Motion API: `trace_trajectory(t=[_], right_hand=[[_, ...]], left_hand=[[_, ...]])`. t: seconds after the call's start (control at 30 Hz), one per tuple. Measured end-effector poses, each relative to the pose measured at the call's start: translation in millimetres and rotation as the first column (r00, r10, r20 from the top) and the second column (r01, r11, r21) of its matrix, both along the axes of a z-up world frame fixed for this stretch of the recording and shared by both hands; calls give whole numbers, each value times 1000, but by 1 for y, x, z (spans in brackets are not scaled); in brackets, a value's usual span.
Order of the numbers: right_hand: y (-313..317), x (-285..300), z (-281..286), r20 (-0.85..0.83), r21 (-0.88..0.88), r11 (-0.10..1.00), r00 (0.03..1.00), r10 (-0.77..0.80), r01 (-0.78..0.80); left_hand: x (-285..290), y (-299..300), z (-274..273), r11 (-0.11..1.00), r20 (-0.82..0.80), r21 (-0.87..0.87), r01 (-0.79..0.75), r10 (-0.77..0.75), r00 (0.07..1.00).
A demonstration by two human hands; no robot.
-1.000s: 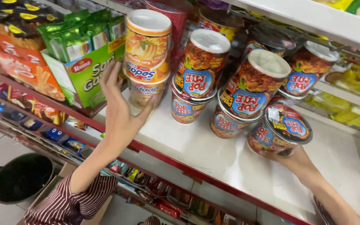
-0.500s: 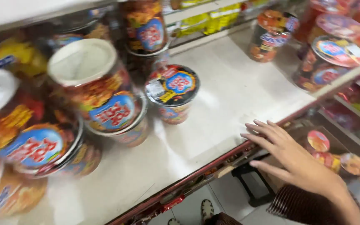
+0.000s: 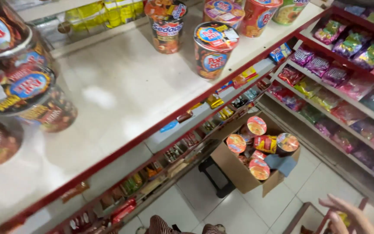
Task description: Clean instant noodle cups on a shelf in a grocery store.
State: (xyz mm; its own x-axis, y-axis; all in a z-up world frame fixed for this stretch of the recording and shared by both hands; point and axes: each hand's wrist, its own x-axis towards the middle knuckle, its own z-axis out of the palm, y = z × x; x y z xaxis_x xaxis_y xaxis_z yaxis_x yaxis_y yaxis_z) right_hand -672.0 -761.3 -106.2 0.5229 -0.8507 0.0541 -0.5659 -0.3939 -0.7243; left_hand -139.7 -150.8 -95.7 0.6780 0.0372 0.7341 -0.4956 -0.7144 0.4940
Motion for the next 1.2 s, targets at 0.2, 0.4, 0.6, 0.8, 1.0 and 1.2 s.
trace_trajectory(t=[0.2,0.4,0.6,0.8,1.0,1.2], right_hand=[[-218,-194,-156,114,48,977,973,199,-206],[-209,-4,-118,384,65,843,793,472,-534],[-17,213,85,402,69,746,703,587,-662],[6,229,100,473,-38,591,506,721,-806],[-12,219,99,522,8,579,497,693,-815],[10,264,121,546,28,544,469,695,-839]], left_hand=[[-59,-150,60,978,15,152,-146,145,989],[-78,-267,95,961,20,275,-12,6,1000],[-37,-388,129,916,-62,-110,386,-394,917],[22,-504,139,852,90,-266,452,-445,891],[39,-524,149,853,74,-396,341,-340,937],[-5,-472,178,728,299,-454,513,-418,858]])
